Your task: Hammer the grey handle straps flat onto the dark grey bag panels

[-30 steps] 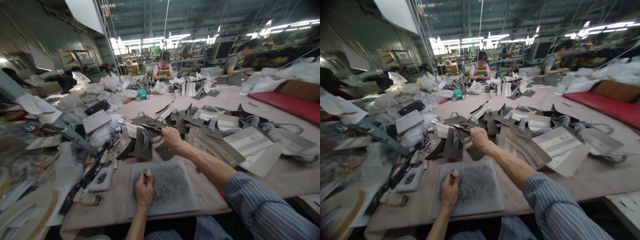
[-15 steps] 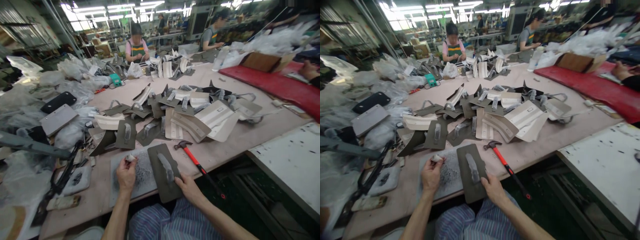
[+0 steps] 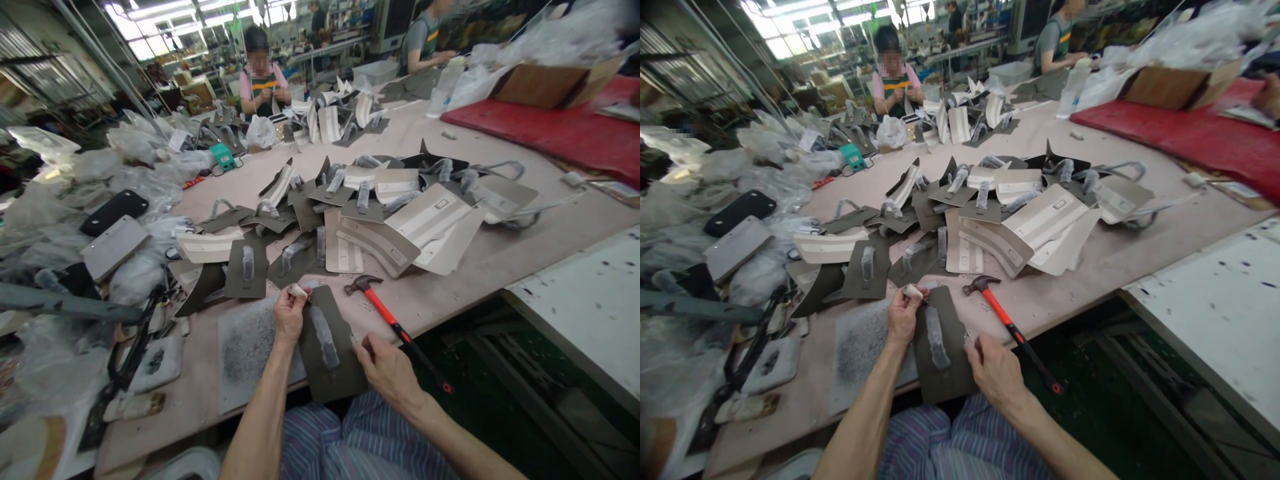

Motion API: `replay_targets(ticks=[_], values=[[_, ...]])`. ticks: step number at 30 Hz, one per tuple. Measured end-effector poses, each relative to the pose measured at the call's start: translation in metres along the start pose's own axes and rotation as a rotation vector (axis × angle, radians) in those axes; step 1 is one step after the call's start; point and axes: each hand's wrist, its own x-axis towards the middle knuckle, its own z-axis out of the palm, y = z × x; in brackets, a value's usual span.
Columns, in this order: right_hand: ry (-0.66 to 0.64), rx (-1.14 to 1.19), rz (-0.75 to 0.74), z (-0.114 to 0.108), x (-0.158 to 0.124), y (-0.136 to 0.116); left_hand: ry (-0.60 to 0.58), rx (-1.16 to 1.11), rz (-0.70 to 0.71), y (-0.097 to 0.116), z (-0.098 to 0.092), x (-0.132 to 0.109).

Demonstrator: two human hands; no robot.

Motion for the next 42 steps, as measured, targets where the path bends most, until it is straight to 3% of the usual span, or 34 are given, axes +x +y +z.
replay_targets(ticks=[3,5,9,15,18,24,26,27,29,33,36,38,40,42], values=[[0.238,-0.18,-0.052,-0.015,0.014,0.024,-0.008,0.02,0.001,-0.001,-0.003,0.0],[0.279,-0.305,-0.05,-0.023,0.024,0.04,-0.022,0.052,0.004,0.0,-0.004,0.0],[0.185,-0.382,-0.024,-0.028,0.039,0.058,-0.044,0.113,0.014,-0.001,-0.003,0.0],[0.004,-0.29,0.062,-0.036,0.055,0.055,-0.053,0.182,0.029,-0.001,-0.001,-0.001],[-0.087,-0.036,0.124,-0.042,0.058,0.054,-0.032,0.253,0.06,-0.001,0.002,-0.002],[-0.514,1.16,0.549,-0.048,0.041,0.031,-0.002,0.43,0.187,0.003,0.009,-0.011],[-0.506,1.259,0.607,-0.054,0.036,0.015,-0.012,0.48,0.228,0.004,0.009,-0.013],[-0.459,1.224,0.568,-0.058,0.035,0.006,-0.021,0.503,0.25,0.004,0.009,-0.014],[-0.318,1.021,0.353,-0.066,0.036,-0.009,-0.042,0.547,0.292,0.002,0.008,-0.015],[0.021,0.279,-0.172,-0.082,0.047,-0.027,-0.068,0.59,0.34,-0.002,0.006,-0.016],[-0.022,-0.147,-0.357,-0.104,0.057,-0.038,-0.072,0.577,0.334,-0.002,0.006,-0.016],[-0.001,-0.212,-0.434,-0.129,0.059,-0.051,-0.06,0.554,0.312,0.0,0.007,-0.016],[0.191,-0.069,-0.493,-0.152,0.057,-0.066,-0.05,0.51,0.287,0.002,0.007,-0.016],[0.428,0.242,-0.546,-0.163,0.054,-0.077,-0.047,0.467,0.277,0.003,0.007,-0.016]])
